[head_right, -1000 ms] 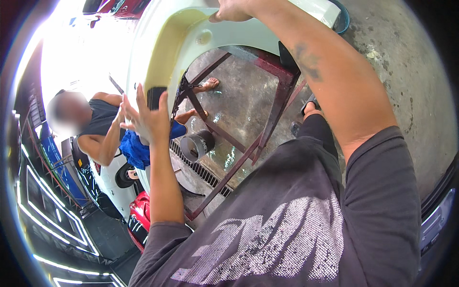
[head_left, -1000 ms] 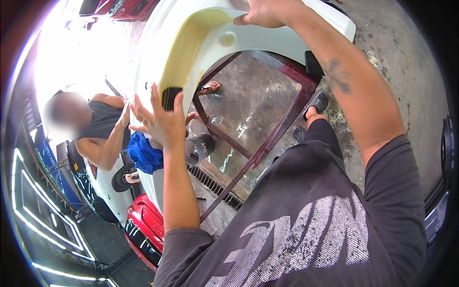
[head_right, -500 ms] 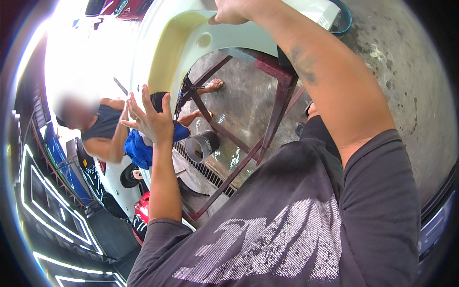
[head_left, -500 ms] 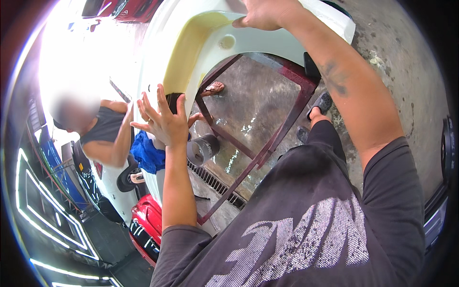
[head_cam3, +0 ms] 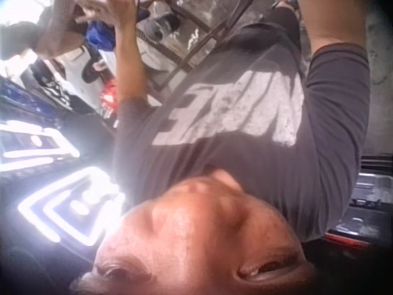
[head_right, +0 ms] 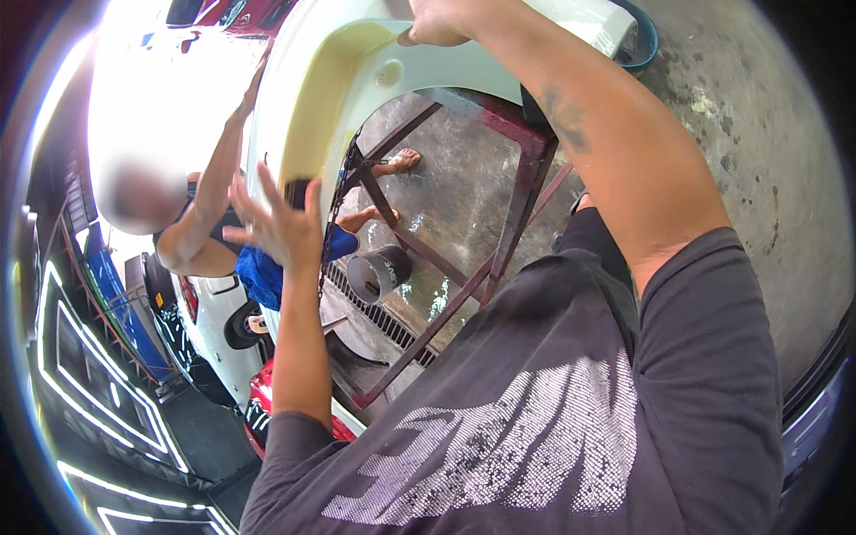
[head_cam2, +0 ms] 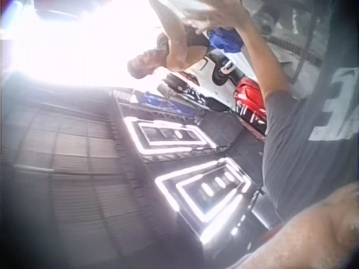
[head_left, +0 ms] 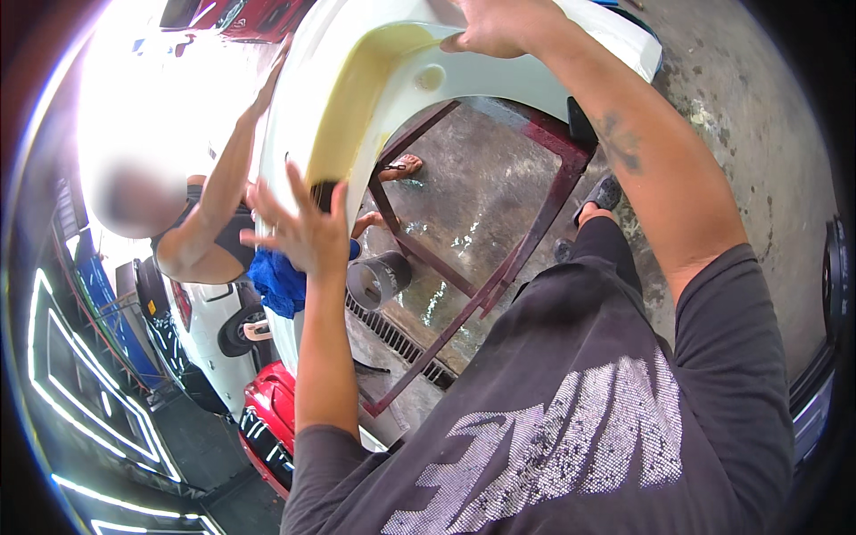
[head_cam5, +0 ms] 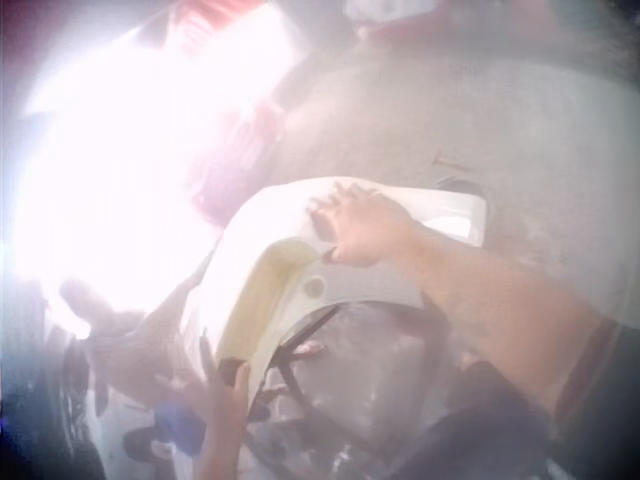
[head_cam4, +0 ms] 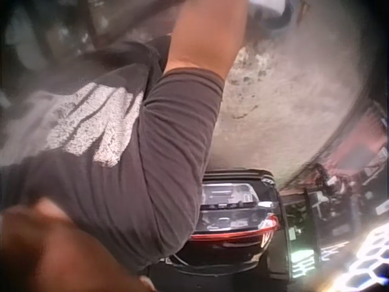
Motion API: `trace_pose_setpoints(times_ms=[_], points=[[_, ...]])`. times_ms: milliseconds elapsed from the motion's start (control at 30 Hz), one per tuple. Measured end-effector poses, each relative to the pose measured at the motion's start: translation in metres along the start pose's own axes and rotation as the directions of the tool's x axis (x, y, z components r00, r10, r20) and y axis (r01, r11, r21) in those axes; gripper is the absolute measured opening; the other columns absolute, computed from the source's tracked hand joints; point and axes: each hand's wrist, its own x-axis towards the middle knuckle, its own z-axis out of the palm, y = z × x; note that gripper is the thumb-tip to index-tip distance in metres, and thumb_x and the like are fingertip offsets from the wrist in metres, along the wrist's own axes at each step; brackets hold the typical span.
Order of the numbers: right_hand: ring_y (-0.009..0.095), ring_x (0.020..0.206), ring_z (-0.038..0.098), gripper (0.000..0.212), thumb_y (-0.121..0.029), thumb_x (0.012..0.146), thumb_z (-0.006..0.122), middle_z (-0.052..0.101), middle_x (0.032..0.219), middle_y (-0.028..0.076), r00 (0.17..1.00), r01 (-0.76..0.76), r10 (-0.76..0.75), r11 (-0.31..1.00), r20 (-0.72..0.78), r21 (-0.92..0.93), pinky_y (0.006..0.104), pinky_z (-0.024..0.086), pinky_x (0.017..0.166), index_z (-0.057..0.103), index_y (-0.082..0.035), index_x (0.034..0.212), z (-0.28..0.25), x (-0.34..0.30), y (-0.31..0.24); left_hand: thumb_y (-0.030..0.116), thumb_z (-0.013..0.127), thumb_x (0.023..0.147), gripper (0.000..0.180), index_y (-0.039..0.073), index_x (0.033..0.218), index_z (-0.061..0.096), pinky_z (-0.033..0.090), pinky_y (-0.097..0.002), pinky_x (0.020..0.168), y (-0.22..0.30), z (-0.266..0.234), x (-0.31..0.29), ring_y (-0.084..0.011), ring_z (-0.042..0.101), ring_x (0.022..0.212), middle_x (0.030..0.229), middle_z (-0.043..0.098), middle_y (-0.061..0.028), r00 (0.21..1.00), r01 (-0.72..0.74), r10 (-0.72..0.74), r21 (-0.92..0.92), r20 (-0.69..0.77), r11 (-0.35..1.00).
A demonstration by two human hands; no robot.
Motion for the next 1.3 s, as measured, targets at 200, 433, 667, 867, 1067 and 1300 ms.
trace_pose_setpoints(times_ms=[200, 433, 667, 867, 1067, 1300], points=[[0.040, 0.171, 0.034, 0.100, -0.047, 0.097, 0.084, 0.040, 0.182, 0.025, 0.998, 0.046, -0.047, 0.999, -0.046, -0.022, 0.0494, 0.031, 0.141, 0.040, -0.013, 0.179, 0.012, 0.003, -0.003, 0.065, 0.085, 0.094, 0.103, 0.040, 0.180, 0.035, 0.007, -0.0975, 0.120, 0.086, 0.029, 0.107, -0.0496, 0.022, 0.173, 0.183, 0.034, -0.0182, 1.000, 0.003, -0.002, -0.057, 0.016, 0.998], [0.040, 0.172, 0.033, 0.101, -0.049, 0.098, 0.084, 0.038, 0.183, 0.026, 0.998, -0.013, 0.012, 1.000, -0.064, -0.024, 0.0507, 0.032, 0.140, 0.037, -0.014, 0.180, 0.003, -0.005, -0.005, 0.079, 0.087, 0.084, 0.120, 0.029, 0.181, 0.038, -0.001, -0.0958, 0.120, -0.043, -0.016, -0.062, -0.0558, 0.016, 0.172, 0.184, 0.027, -0.0227, 0.966, 0.228, -0.233, 0.058, 0.112, 0.972], [0.041, 0.172, 0.033, 0.101, -0.051, 0.098, 0.082, 0.038, 0.183, 0.027, 0.997, 0.022, -0.021, 1.000, 0.072, -0.014, 0.0504, 0.030, 0.141, 0.037, -0.014, 0.180, -0.003, 0.003, -0.014, 0.073, 0.091, 0.082, 0.117, 0.036, 0.180, 0.037, 0.011, -0.0933, 0.124, 0.042, 0.011, 0.088, -0.0525, 0.021, 0.172, 0.178, 0.040, -0.0223, 0.997, 0.073, -0.070, -0.107, 0.025, 0.992], [0.042, 0.172, 0.032, 0.102, -0.054, 0.098, 0.080, 0.037, 0.182, 0.028, 1.000, -0.023, 0.022, 0.995, -0.009, -0.093, 0.0498, 0.028, 0.142, 0.036, -0.012, 0.180, 0.015, 0.014, 0.003, 0.064, 0.097, 0.082, 0.083, 0.026, 0.152, 0.074, 0.023, -0.0799, 0.130, -0.069, -0.028, -0.028, -0.0482, 0.043, 0.164, 0.162, 0.060, -0.0124, 0.981, 0.133, -0.131, 0.000, 0.144, 0.991], [0.042, 0.173, 0.029, 0.103, -0.053, 0.100, 0.080, 0.033, 0.184, 0.029, 0.998, 0.058, -0.055, 0.994, 0.026, -0.091, 0.0501, 0.026, 0.143, 0.032, -0.013, 0.182, 0.016, 0.015, -0.006, 0.063, 0.096, 0.082, 0.056, 0.018, 0.110, 0.079, 0.037, -0.0668, 0.121, 0.001, 0.002, 0.062, -0.0347, 0.063, 0.133, 0.128, 0.070, -0.0082, 0.999, -0.004, 0.001, -0.119, -0.032, 0.993], [0.043, 0.173, 0.029, 0.103, -0.051, 0.101, 0.080, 0.031, 0.185, 0.028, 0.999, -0.026, 0.028, 0.997, 0.024, -0.079, 0.0500, 0.027, 0.143, 0.029, -0.013, 0.182, 0.004, 0.010, -0.002, 0.052, 0.101, 0.081, 0.053, 0.012, 0.105, 0.074, 0.049, -0.0551, 0.106, -0.073, -0.032, -0.019, -0.0360, 0.068, 0.115, 0.115, 0.071, -0.0083, 0.990, 0.107, -0.088, -0.182, 0.110, 0.978]])
